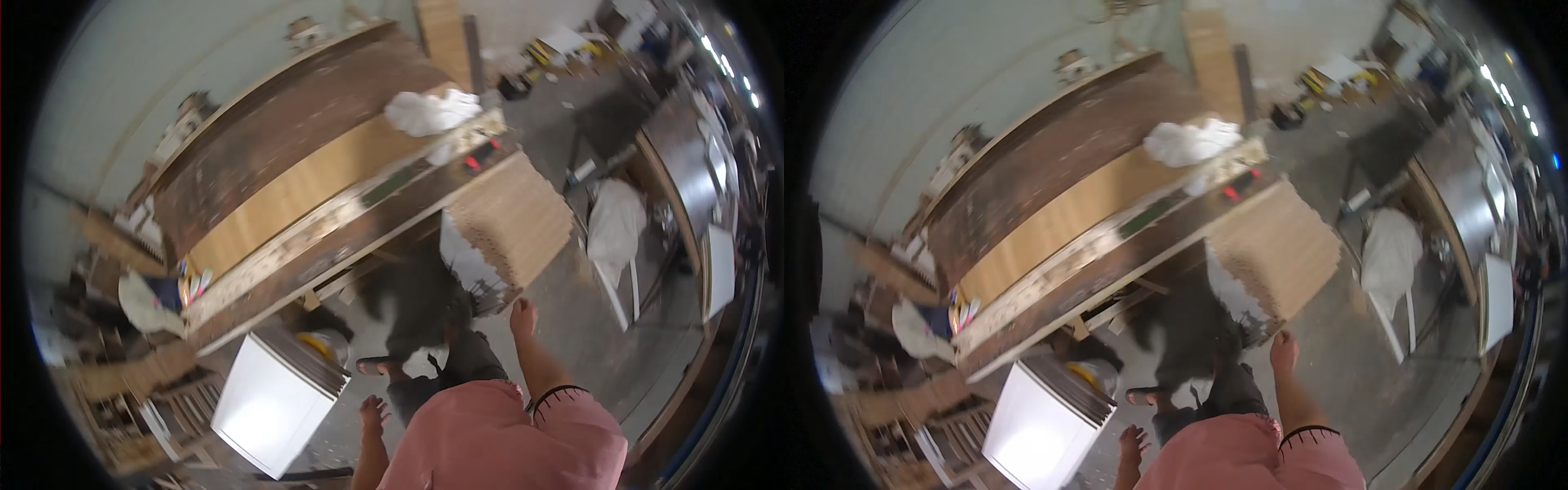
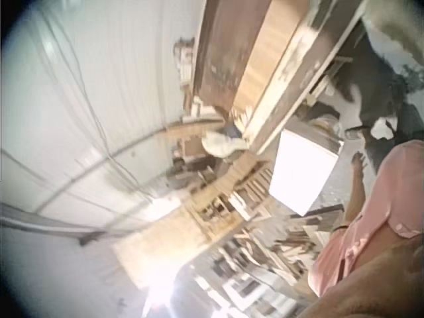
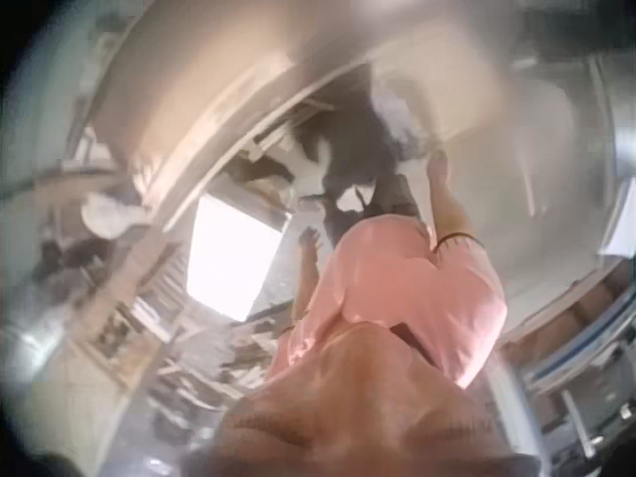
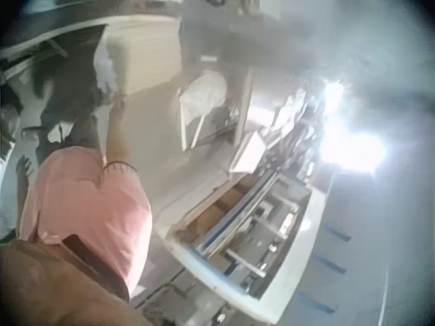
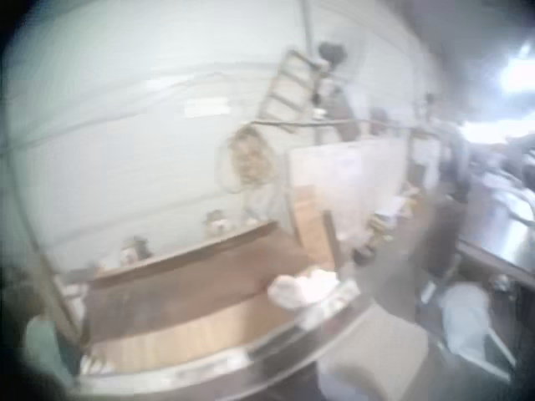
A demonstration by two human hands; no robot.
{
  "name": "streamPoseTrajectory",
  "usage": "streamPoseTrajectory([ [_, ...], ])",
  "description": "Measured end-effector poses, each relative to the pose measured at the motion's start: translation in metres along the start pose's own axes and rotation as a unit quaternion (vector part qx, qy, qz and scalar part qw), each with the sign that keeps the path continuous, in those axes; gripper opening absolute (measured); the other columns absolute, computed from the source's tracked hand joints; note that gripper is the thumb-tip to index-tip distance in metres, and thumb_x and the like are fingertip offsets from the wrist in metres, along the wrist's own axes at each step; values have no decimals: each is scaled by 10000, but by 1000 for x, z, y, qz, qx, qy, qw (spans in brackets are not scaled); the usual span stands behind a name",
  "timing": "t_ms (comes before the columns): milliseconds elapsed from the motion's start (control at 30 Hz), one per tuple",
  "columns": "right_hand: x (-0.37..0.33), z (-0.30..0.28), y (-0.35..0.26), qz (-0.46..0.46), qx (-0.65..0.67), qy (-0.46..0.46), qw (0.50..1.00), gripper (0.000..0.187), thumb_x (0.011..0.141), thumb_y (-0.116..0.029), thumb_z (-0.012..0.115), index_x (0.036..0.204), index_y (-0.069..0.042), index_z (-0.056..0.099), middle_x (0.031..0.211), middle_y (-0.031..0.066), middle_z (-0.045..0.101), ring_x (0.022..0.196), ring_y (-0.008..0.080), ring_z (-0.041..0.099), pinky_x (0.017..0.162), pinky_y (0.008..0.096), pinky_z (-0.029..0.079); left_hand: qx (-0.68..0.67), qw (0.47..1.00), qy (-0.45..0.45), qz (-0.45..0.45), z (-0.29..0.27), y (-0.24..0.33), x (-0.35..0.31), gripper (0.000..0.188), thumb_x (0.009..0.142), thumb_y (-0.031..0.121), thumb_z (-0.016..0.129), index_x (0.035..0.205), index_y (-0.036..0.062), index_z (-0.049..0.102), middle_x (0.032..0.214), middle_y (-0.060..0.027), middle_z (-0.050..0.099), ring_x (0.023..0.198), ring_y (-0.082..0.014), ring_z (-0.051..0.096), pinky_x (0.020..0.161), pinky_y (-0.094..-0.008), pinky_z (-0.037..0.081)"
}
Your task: The person places white cabinet door panels on a worktable one at a time by hand, touches and presses the edges, and removes each panel to stack it on a pile on the floor.
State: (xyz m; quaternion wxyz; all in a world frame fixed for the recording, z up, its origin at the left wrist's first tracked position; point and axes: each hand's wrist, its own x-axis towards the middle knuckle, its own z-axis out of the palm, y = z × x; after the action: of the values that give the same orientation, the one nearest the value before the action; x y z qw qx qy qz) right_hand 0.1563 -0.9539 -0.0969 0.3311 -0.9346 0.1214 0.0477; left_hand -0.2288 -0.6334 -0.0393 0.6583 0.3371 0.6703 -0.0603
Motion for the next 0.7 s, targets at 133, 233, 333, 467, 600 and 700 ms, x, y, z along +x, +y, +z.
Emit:
streamPoseTrajectory([
  [133, 89, -13, 15, 253, 102, 27, 962, 478, 934, -377, 557, 1211, 3, 642, 1191, 224, 661, 1143, 351, 610, 975, 421, 447, 133, 991, -15, 11, 72, 34, -23, 398, 954, 359, 578, 1271, 120, 553, 1138, -64, 657, 992, -190, 642, 682, -357, 520],
  [233, 144, -10, 49, 242, 277, -42, 929, 581, 960, -508, 486, 1304, -53, 594, 1318, 167, 595, 1220, 293, 538, 1003, 452, 411, 225, 973, -49, 19, 118, 63, -29, 357, 950, 309, 602, 1234, 93, 587, 1089, -49, 670, 912, -169, 659, 653, -311, 502],
  [333, 168, -4, 41, 425, 382, -58, 819, 619, 958, -564, 470, 1361, -100, 546, 1338, 113, 559, 1185, 273, 518, 946, 479, 420, 257, 962, -66, 62, 125, 82, -21, 326, 969, 319, 581, 1223, 115, 579, 1042, -43, 681, 855, -155, 671, 637, -315, 515],
  [467, 166, -7, 56, 434, 422, -58, 794, 694, 894, -637, 570, 1337, -104, 537, 1275, 88, 548, 1127, 267, 518, 869, 466, 426, 289, 950, -55, 102, 147, 110, -33, 339, 953, 302, 593, 1210, 82, 623, 1013, -53, 677, 825, -137, 643, 621, -288, 501],
  [600, 159, -17, 45, 450, 431, -72, 778, 687, 863, -624, 638, 1261, -68, 579, 1155, 84, 572, 1010, 241, 543, 797, 430, 431, 406, 905, -76, 104, 143, 111, 1, 503, 972, 420, 513, 1345, 84, 546, 1094, -138, 679, 935, -256, 659, 768, -416, 519],
  [700, 143, -47, 32, 424, 458, -36, 781, 631, 856, -612, 653, 1169, -66, 604, 1045, 53, 581, 912, 204, 544, 735, 382, 426, 575, 761, -134, 269, 177, 129, -4, 551, 996, 474, 458, 1419, 124, 502, 1091, -177, 671, 923, -305, 640, 781, -483, 503],
])
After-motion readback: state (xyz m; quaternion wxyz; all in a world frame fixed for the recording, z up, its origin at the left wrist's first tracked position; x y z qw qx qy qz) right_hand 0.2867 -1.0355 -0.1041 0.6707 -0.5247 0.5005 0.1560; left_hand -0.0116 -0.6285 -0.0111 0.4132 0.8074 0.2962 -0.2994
